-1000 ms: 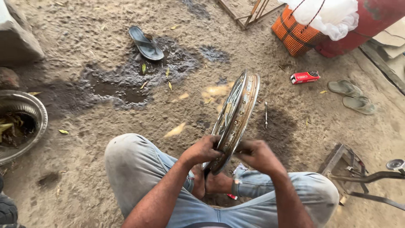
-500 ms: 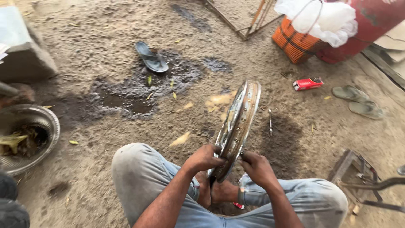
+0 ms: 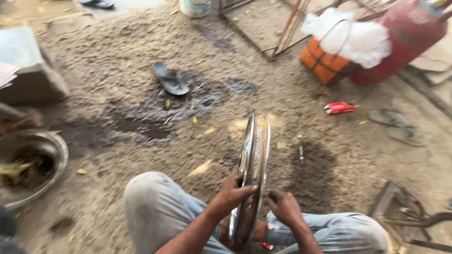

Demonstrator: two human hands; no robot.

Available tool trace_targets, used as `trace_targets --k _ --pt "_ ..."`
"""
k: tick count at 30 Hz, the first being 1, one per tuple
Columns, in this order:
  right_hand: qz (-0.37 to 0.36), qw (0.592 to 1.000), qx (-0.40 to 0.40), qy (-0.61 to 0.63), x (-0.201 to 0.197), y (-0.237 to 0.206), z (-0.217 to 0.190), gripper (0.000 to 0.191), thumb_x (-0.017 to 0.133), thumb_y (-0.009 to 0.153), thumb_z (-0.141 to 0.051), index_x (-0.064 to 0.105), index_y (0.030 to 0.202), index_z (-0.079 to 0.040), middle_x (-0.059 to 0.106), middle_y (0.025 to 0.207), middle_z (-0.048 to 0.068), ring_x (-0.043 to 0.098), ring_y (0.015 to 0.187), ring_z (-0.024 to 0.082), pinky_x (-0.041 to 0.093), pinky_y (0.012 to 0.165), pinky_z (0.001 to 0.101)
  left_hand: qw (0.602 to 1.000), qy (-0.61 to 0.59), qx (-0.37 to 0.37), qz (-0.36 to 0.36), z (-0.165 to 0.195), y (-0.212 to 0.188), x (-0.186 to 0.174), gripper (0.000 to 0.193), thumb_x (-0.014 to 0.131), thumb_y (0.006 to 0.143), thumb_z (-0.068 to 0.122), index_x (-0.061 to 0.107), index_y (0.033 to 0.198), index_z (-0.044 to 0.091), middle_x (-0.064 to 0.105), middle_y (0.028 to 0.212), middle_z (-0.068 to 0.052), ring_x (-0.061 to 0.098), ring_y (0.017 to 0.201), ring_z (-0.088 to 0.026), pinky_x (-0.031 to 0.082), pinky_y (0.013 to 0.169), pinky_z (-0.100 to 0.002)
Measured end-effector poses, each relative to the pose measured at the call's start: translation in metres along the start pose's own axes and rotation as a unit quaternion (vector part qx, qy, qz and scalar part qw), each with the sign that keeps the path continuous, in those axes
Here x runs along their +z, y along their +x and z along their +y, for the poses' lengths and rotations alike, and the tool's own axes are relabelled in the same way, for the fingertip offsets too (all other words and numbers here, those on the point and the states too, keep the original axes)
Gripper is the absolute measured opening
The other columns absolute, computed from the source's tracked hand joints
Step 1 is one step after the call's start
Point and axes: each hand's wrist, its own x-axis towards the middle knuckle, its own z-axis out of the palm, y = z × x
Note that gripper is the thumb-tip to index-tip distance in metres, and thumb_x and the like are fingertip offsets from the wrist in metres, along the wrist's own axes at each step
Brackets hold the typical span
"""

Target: The person sits on the ground and scrubs the rim of a bicycle wheel with a small abrasive pad. They rotate the wheel to clean different sections of the rim, then place the wheel on the ground.

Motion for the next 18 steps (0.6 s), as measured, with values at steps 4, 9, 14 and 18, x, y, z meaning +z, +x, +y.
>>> trace_targets --k 4,9,14,18 --pt "0.040 0.998 -0.009 0.041 0.000 0.007 -0.002 0.023 0.074 0.084 -0.023 0.075 0.097 -0.005 0.077 0.086 0.018 0.078 0.081 0.032 0.058 0.072 0.0420 0.993 0.104 0.032 0.041 0.007 0.004 0.007 0.025 0.068 0.096 0.024 0.074 0.105 0.001 0.072 0.087 -0.003 0.065 0.078 -0.010 0.054 0.069 -0.031" --pt "0.047 0.997 0.036 0.040 0.000 0.009 0.004 0.027 0.072 0.084 -0.025 0.074 0.102 -0.005 0.076 0.089 0.020 0.077 0.081 0.035 0.057 0.074 0.0430 0.959 0.273 -0.053 0.057 0.005 0.006 0.022 0.033 0.062 0.095 0.035 0.077 0.101 0.007 0.075 0.084 -0.006 0.072 0.074 -0.017 0.060 0.070 -0.033" --pt "0.074 0.997 0.012 0.017 -0.003 0.009 0.016 0.031 0.077 0.079 -0.029 0.076 0.098 -0.005 0.076 0.091 0.021 0.074 0.087 0.038 0.056 0.077 0.0448 0.951 0.296 0.083 0.024 0.002 0.009 0.028 0.036 0.064 0.095 0.036 0.070 0.105 0.002 0.073 0.088 -0.017 0.072 0.081 -0.027 0.056 0.073 -0.041" --pt "0.060 0.997 0.035 0.045 -0.004 0.009 0.017 0.031 0.075 0.080 -0.031 0.077 0.100 -0.007 0.077 0.090 0.020 0.076 0.087 0.035 0.058 0.078 0.0438 0.941 0.325 0.078 0.051 0.000 0.006 0.032 0.037 0.065 0.091 0.034 0.070 0.101 -0.001 0.071 0.081 -0.021 0.071 0.076 -0.031 0.053 0.070 -0.043"
